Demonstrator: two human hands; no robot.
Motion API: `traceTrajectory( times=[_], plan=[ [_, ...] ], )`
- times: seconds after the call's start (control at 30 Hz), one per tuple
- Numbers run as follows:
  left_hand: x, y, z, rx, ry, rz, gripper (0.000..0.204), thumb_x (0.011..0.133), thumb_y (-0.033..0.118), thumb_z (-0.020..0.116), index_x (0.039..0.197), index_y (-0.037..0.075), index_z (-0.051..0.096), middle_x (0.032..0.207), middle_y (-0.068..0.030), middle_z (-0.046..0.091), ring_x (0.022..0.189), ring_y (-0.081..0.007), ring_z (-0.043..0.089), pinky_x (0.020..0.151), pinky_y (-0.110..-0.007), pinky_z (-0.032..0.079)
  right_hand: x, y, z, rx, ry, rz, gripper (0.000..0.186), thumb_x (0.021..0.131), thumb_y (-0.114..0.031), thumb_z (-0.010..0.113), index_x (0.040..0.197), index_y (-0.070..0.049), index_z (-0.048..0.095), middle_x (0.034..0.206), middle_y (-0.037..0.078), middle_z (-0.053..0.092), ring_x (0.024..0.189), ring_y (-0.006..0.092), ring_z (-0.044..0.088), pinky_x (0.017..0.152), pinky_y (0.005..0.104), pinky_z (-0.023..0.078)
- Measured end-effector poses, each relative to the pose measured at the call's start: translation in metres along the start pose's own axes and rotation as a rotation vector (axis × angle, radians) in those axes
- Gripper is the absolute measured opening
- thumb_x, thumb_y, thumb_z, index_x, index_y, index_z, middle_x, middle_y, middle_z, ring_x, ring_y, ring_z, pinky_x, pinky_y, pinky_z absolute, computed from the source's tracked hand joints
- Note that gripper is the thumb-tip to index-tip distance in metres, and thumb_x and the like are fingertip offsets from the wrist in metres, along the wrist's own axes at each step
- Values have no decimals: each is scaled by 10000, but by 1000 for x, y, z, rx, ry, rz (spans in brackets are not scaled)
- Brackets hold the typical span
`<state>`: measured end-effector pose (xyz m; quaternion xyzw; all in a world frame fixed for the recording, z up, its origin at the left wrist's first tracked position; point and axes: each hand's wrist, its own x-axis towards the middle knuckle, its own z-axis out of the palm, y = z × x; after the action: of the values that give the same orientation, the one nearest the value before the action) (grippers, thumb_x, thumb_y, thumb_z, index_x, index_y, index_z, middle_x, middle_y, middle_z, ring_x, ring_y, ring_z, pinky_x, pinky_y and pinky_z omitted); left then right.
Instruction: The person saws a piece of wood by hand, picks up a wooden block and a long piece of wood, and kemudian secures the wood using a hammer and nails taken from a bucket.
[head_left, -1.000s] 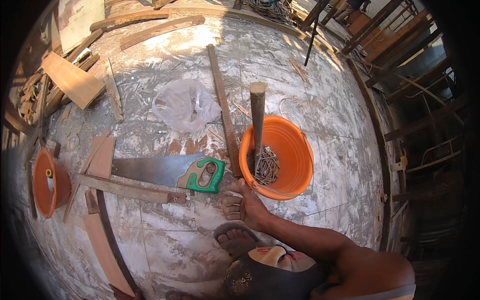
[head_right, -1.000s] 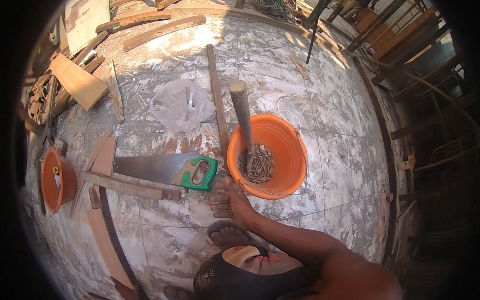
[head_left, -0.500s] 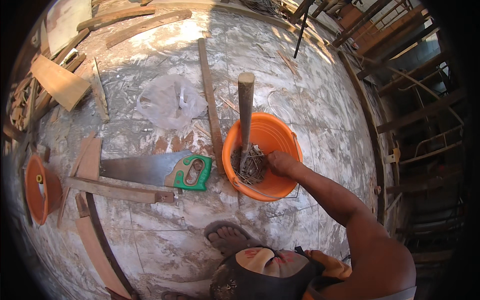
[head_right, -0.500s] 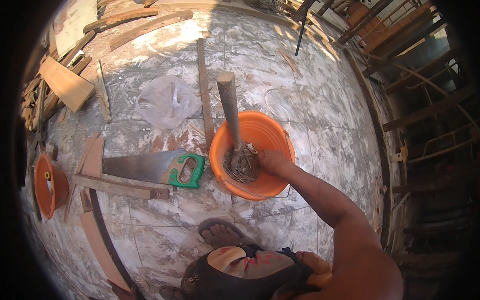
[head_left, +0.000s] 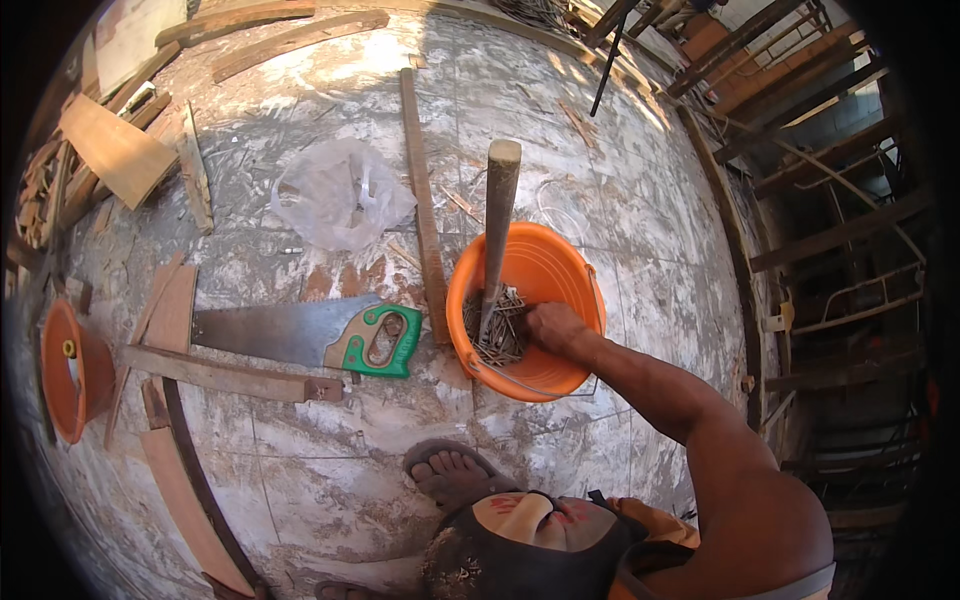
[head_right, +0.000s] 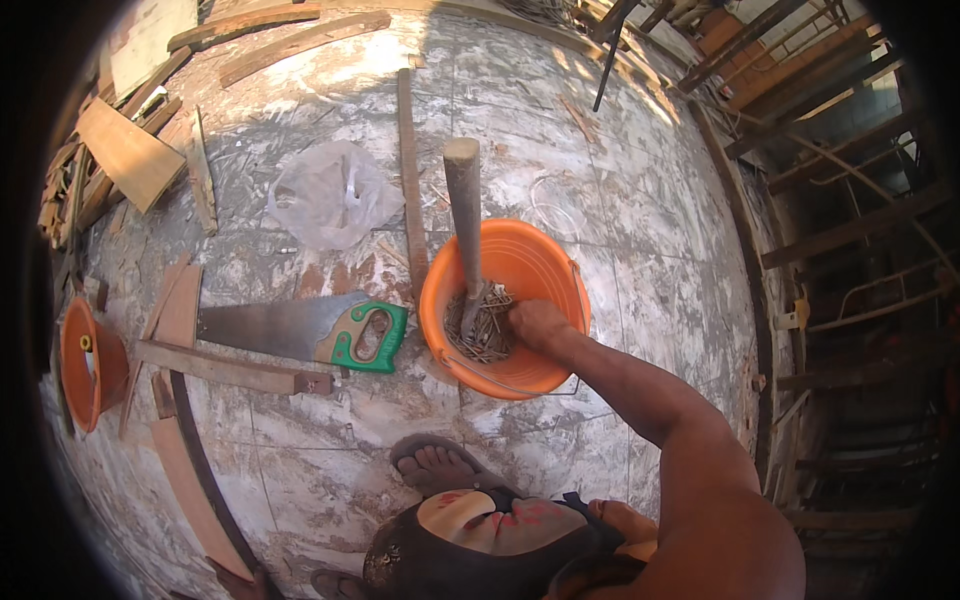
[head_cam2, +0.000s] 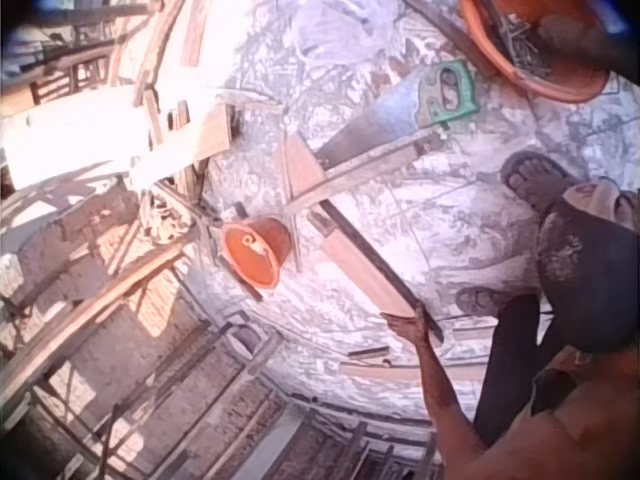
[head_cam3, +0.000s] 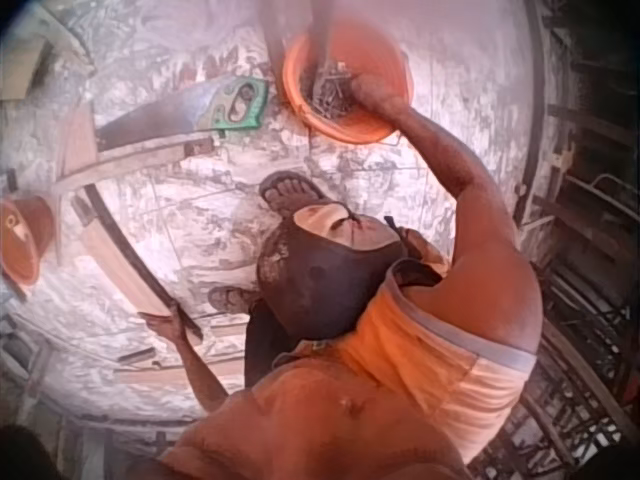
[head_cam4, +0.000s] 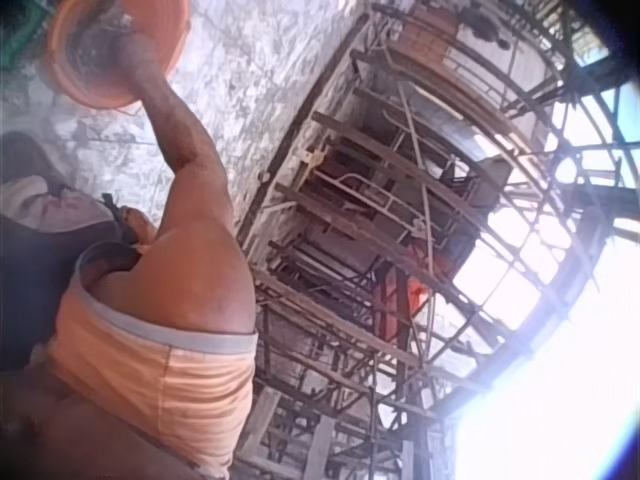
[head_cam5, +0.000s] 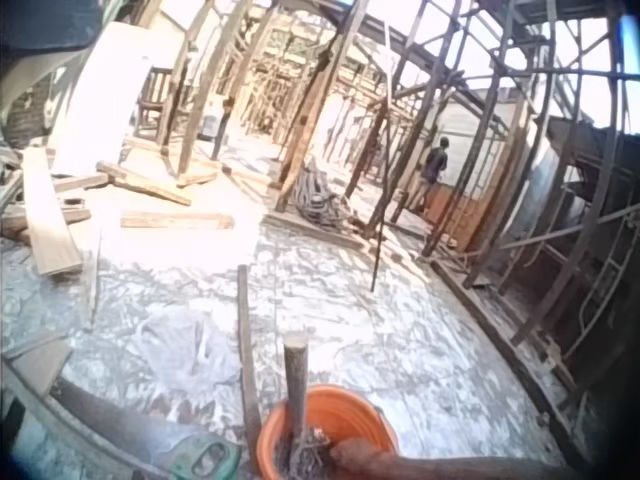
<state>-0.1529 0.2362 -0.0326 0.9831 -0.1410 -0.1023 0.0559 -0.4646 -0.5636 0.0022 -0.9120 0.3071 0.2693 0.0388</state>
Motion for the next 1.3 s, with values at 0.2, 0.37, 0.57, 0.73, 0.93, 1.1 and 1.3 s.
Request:
traceTrajectory(
  times=[0.2, 0.37, 0.57, 0.73, 0.93, 1.1, 1.3],
  plan=[
    [-2, 0, -3, -10, 72, 47, 1427, 653, 909, 687, 1643, 24, 164, 1349, -414, 448, 1186, -585, 500, 987, -648, 429, 5, -10, 2, -183, -34, -40, 240, 903, -248, 624, 844, -67, 771, 886, 171, 763, 846, 349, 760, 757, 477, 611],
    [-2, 8, -7, -54, 52, 15, 1418, 652, 890, 707, 1639, 22, 174, 1380, -426, 426, 1234, -583, 479, 1026, -646, 417, -10, -24, -21, -262, -141, -107, 211, 952, -169, 600, 972, -97, 797, 1006, 125, 783, 948, 281, 769, 799, 431, 613],
    [-2, 5, -2, -30, 35, -7, 1421, 644, 877, 722, 1637, 20, 177, 1422, -429, 413, 1271, -594, 452, 1066, -644, 392, 2, -21, -18, -240, -120, -109, 278, 913, -293, 622, 881, -65, 777, 898, 160, 769, 856, 332, 765, 756, 475, 607],
    [-2, 16, -7, -15, 40, -36, 1414, 644, 868, 728, 1639, 29, 174, 1440, -417, 415, 1280, -588, 452, 1072, -643, 392, -7, -17, -15, -180, -118, -86, 263, 937, -207, 562, 888, -68, 780, 929, 171, 769, 884, 331, 763, 756, 484, 604],
    [1, 23, -7, -35, 56, -33, 1410, 646, 867, 727, 1640, 33, 174, 1445, -412, 416, 1284, -584, 452, 1072, -641, 395, 2, -2, 9, -168, -141, -102, 260, 919, -251, 592, 967, -70, 773, 1016, 167, 759, 927, 343, 752, 773, 492, 599],
    [0, 25, -10, -42, 60, -32, 1406, 648, 866, 727, 1640, 37, 173, 1450, -408, 417, 1287, -581, 452, 1072, -639, 398, -8, -19, 0, -199, -82, -190, 312, 934, -301, 584, 1060, -76, 761, 1104, 162, 736, 1033, 312, 721, 881, 493, 544],
    [0, 36, -21, -75, 55, -14, 1402, 650, 864, 726, 1641, 42, 173, 1455, -404, 419, 1291, -577, 452, 1072, -637, 401, -22, -22, -16, -159, -70, -151, 356, 904, -363, 598, 1086, -106, 764, 1228, 155, 634, 1225, 336, 562, 1028, 519, 401]
  ],
)
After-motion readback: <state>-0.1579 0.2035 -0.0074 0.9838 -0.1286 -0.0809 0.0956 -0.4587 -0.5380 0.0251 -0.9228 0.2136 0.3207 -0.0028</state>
